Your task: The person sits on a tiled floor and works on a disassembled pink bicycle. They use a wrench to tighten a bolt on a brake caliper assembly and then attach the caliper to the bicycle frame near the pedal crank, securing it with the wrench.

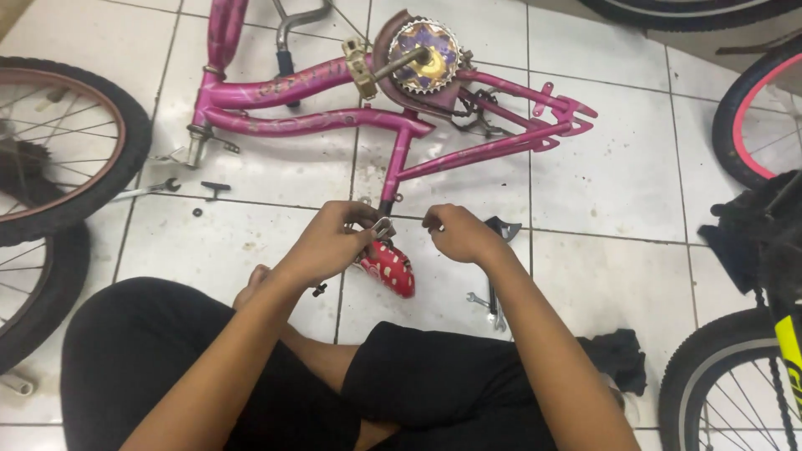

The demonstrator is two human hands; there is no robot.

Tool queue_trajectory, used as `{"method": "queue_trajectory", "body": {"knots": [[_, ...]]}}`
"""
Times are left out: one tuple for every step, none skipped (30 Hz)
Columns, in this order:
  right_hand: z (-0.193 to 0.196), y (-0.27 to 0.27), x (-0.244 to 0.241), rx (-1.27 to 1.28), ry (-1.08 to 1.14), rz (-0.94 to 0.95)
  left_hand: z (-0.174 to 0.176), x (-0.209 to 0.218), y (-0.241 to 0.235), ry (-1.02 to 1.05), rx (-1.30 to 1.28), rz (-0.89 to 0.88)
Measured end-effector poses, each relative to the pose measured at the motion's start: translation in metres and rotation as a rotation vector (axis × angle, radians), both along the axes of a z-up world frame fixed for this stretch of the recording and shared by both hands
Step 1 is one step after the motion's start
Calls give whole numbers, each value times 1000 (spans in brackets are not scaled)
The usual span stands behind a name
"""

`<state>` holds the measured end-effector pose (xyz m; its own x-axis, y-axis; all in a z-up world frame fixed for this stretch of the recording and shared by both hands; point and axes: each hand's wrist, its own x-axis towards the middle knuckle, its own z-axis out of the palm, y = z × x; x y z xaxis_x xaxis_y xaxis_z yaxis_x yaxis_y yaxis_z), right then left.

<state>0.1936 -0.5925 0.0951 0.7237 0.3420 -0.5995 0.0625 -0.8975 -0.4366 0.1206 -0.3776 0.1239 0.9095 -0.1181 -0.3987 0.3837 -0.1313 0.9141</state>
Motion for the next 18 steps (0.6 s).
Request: {"method": "queue_trajectory", "body": {"knots": [[-24, -14, 8, -3, 6, -4, -6, 3, -2, 6, -3, -4], [-48, -28, 15, -71, -63, -88, -12, 6, -5, 43, -7, 3], [-71, -42, 21, -140, -134, -175, -17, 10, -6, 80, -11, 5], [-92, -51, 21, -144, -129, -183, -29, 13, -7, 85, -13, -5], [-113, -61, 22, -323, -163, -205, -40, 16, -8, 116, -6, -10], [-133, -70, 21, -502, -195, -225, -51, 18, -8, 147, 1, -15], [-163, -78, 23, -507, -187, -221, -46, 20, -11, 157, -3, -14], [-193, -87, 23, -467, -147, -260, -41, 21, -13, 171, 10, -31], [-223, -95, 25, -424, -111, -307, -36, 25, -15, 180, 26, -56], [-198, -82, 21, -428, -107, -312, -39, 27, -16, 184, 23, -61], [-173, -68, 16, -414, -87, -318, -41, 28, -17, 191, 38, -70], [-148, -53, 11, -400, -67, -324, -43, 29, -17, 199, 52, -79], [-146, -49, 14, -396, -65, -320, -43, 30, -18, 202, 56, -75], [-143, -45, 16, -290, -63, -284, -44, 31, -18, 196, 72, -79], [-140, -41, 17, -185, -59, -246, -44, 30, -18, 193, 88, -83], [-117, -31, 17, -181, -53, -242, -46, 31, -19, 198, 92, -79], [-94, -21, 15, -100, -11, -230, -49, 31, -20, 171, 114, -89], [-71, -12, 14, -19, 31, -218, -50, 30, -22, 144, 136, -100]]}}
